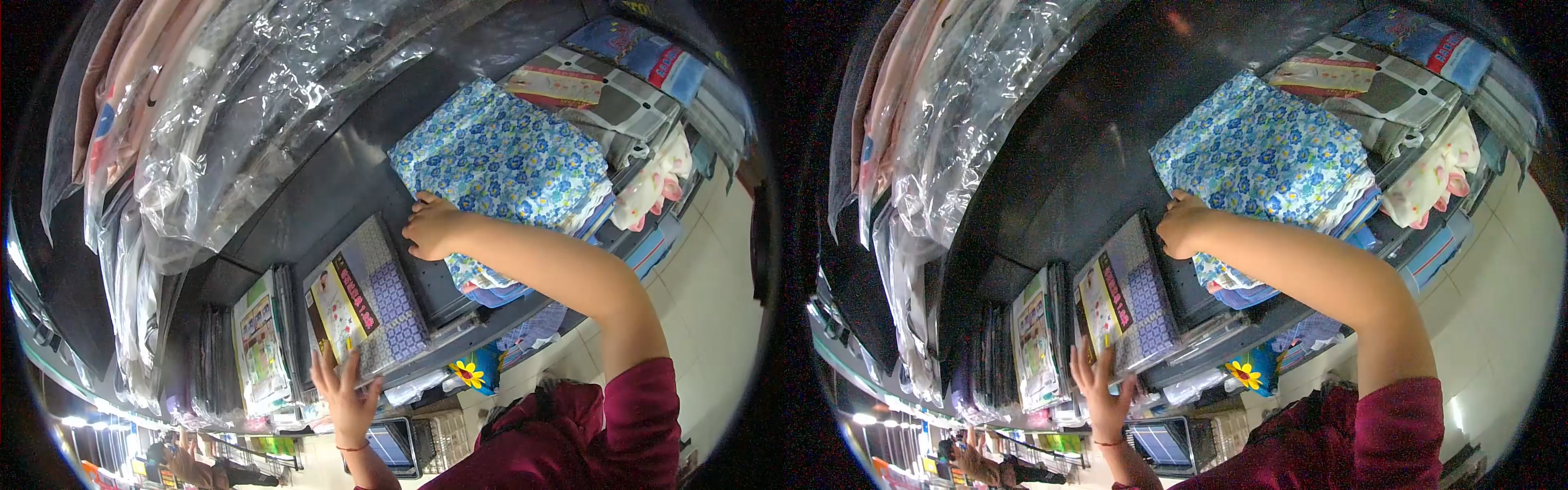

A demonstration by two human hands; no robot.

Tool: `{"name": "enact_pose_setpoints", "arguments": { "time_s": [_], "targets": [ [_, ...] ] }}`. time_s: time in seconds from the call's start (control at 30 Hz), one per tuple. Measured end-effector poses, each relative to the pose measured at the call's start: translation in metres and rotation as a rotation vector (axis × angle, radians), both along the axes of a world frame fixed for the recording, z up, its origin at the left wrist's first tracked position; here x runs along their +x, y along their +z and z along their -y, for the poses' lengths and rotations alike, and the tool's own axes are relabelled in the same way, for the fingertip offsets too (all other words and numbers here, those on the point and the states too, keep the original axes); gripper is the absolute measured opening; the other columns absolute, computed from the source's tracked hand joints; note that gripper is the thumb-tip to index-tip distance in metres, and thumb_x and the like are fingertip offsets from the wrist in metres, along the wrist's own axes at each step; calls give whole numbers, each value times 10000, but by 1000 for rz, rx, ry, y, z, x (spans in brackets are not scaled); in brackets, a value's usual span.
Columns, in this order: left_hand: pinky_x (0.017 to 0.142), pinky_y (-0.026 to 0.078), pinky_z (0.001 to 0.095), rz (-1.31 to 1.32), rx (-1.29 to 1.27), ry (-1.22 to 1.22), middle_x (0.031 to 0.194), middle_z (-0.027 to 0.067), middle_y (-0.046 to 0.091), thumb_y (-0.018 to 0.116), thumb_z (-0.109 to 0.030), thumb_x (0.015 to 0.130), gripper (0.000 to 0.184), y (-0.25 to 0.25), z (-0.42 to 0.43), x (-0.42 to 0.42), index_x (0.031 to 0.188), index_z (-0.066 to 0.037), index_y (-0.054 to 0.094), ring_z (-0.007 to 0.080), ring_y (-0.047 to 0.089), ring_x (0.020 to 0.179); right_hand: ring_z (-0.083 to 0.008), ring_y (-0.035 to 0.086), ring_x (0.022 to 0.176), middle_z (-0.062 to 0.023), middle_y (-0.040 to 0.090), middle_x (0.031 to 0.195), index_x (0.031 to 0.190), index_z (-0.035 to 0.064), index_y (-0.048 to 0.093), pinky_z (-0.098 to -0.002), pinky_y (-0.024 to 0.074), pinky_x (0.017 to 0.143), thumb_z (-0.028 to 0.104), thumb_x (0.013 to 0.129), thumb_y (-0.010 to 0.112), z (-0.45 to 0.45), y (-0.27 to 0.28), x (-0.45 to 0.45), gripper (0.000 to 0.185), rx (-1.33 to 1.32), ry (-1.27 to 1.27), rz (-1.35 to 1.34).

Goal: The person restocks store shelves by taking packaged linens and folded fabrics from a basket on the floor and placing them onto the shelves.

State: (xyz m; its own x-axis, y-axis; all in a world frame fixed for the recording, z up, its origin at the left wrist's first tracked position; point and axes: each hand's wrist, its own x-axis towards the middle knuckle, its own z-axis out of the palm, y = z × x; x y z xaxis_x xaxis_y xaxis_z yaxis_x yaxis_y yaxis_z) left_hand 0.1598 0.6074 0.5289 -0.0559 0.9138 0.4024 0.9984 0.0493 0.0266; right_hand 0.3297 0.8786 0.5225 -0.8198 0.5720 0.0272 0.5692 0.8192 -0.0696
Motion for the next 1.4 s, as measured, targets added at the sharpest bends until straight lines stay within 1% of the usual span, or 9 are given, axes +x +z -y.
{"name": "enact_pose_setpoints", "arguments": {
  "time_s": [0.1, 0.23, 0.43, 0.73, 0.83, 1.03, 1.13, 1.27, 1.4],
  "targets": [
    [1011, 139, 532, -22, -39, -20, 1343, 138, 314, 642, -221, 700, 474, -15, -3, 7, 1154, -156, 522, 394, 201, 1261, -254, 423, 1146, -103, 578, 1093, 1002, 83, 620, -426, 140, 1040, 333, 823, 415, -2, -3, 1, 369, 17, 18, -43],
    [1001, 169, 500, -96, 19, 6, 1289, 93, 394, 620, -235, 723, 416, -23, -9, 4, 1119, -148, 528, 340, 278, 1227, -263, 442, 1129, -102, 591, 1074, 977, 72, 632, -431, 155, 1033, 319, 818, 412, -2, -4, 1, 367, 39, 27, -79],
    [981, 218, 444, 17, 72, -47, 1236, 72, 449, 588, -213, 747, 384, -23, -40, -17, 1112, -119, 516, 283, 376, 1152, -269, 448, 1118, -117, 592, 1059, 971, 62, 632, -435, 149, 1038, 313, 817, 407, -3, -6, 1, 371, 37, 44, -93],
    [984, 203, 419, 86, 45, -67, 1259, 70, 424, 598, -227, 738, 473, -24, -86, -52, 1190, -145, 484, 275, 342, 1173, -287, 454, 1113, -138, 595, 1040, 947, 50, 637, -447, 153, 1041, 302, 796, 436, -2, -8, -1, 356, 60, 13, -169],
    [976, 210, 418, 67, 47, -59, 1258, 66, 426, 601, -235, 734, 487, -25, -85, -52, 1198, -147, 481, 274, 347, 1167, -243, 384, 1174, -102, 540, 1134, 1089, 115, 577, -405, 101, 1064, 338, 835, 426, 0, 4, 1, 371, -42, -14, 7],
    [973, 215, 413, 69, 92, -73, 1259, 61, 430, 598, -246, 739, 469, -23, -84, -49, 1186, -143, 495, 266, 352, 1167, -223, 411, 1148, -75, 572, 1081, 1062, 124, 592, -410, 111, 1063, 337, 832, 452, -1, 0, 1, 343, -21, -9, -51],
    [958, 250, 412, 69, 151, -87, 1237, 69, 451, 595, -249, 744, 434, -25, -84, -53, 1157, -141, 518, 275, 387, 1141, -283, 456, 1106, -117, 610, 987, 911, 91, 633, -448, 154, 1039, 332, 793, 466, -4, 0, 3, 316, -59, 45, -147],
    [949, 274, 417, 80, 238, -63, 1240, 92, 454, 588, -236, 747, 411, -28, -82, -58, 1134, -114, 527, 293, 394, 1151, -262, 488, 1045, -87, 613, 950, 934, 134, 626, -441, 169, 1034, 330, 798, 482, -7, -13, 1, 279, 52, 56, -281],
    [971, 254, 438, 74, 358, 87, 1264, 126, 426, 565, -218, 759, 403, -33, -75, -57, 1142, -102, 520, 319, 358, 1186, -231, 481, 1073, -70, 604, 1003, 961, 127, 621, -417, 174, 1038, 311, 796, 508, 0, 0, 0, 272, -28, 38, -259]
  ]
}}
